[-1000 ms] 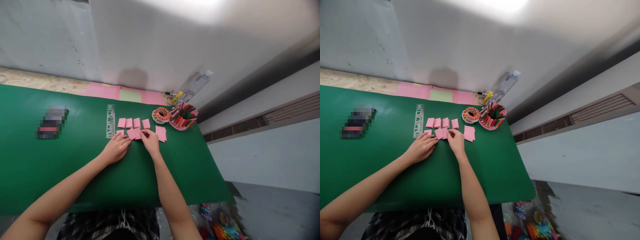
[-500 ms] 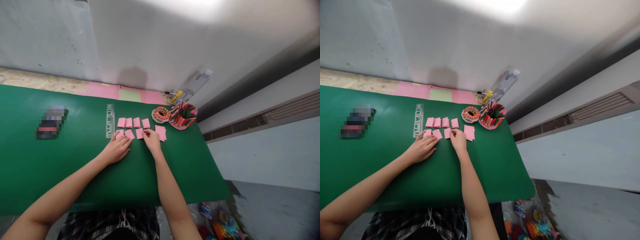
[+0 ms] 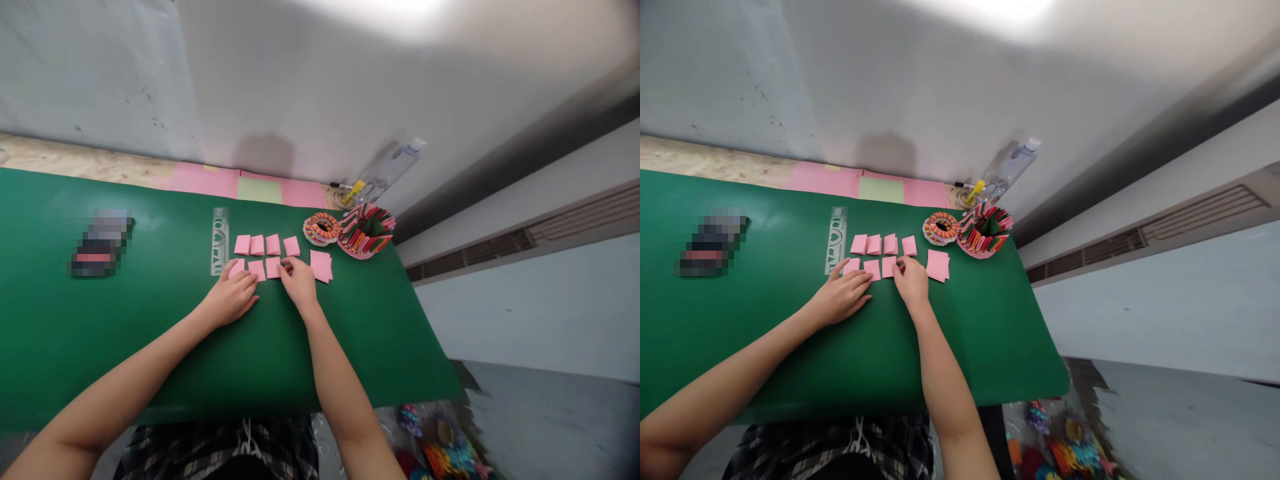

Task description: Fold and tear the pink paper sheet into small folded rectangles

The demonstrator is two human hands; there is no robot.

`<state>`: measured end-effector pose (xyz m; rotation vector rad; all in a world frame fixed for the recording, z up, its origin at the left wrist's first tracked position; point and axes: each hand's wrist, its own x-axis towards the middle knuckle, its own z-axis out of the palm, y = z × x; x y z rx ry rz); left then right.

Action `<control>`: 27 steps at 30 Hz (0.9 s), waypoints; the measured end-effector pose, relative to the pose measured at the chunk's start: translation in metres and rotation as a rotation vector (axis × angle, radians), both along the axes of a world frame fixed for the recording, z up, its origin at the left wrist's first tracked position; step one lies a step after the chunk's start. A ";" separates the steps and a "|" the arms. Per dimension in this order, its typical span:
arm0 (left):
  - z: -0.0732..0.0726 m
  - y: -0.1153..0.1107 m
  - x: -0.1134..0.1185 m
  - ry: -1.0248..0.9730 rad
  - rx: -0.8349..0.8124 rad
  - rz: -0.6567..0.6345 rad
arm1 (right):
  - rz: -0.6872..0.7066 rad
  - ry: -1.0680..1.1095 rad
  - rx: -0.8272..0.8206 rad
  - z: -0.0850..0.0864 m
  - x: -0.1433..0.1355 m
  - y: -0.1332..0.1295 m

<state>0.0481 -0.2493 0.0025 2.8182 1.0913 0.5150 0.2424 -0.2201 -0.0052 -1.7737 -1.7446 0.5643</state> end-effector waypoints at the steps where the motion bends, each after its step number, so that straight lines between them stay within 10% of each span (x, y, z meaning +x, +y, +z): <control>1: 0.001 0.000 0.000 0.001 0.005 0.003 | -0.001 0.021 0.002 0.002 0.002 0.000; 12: 0.009 -0.001 -0.001 -0.027 0.036 -0.076 | 0.030 -0.128 -0.005 0.025 0.097 -0.011; 27: 0.008 -0.001 -0.001 -0.058 0.118 -0.086 | 0.048 -0.184 -0.143 0.028 0.093 -0.012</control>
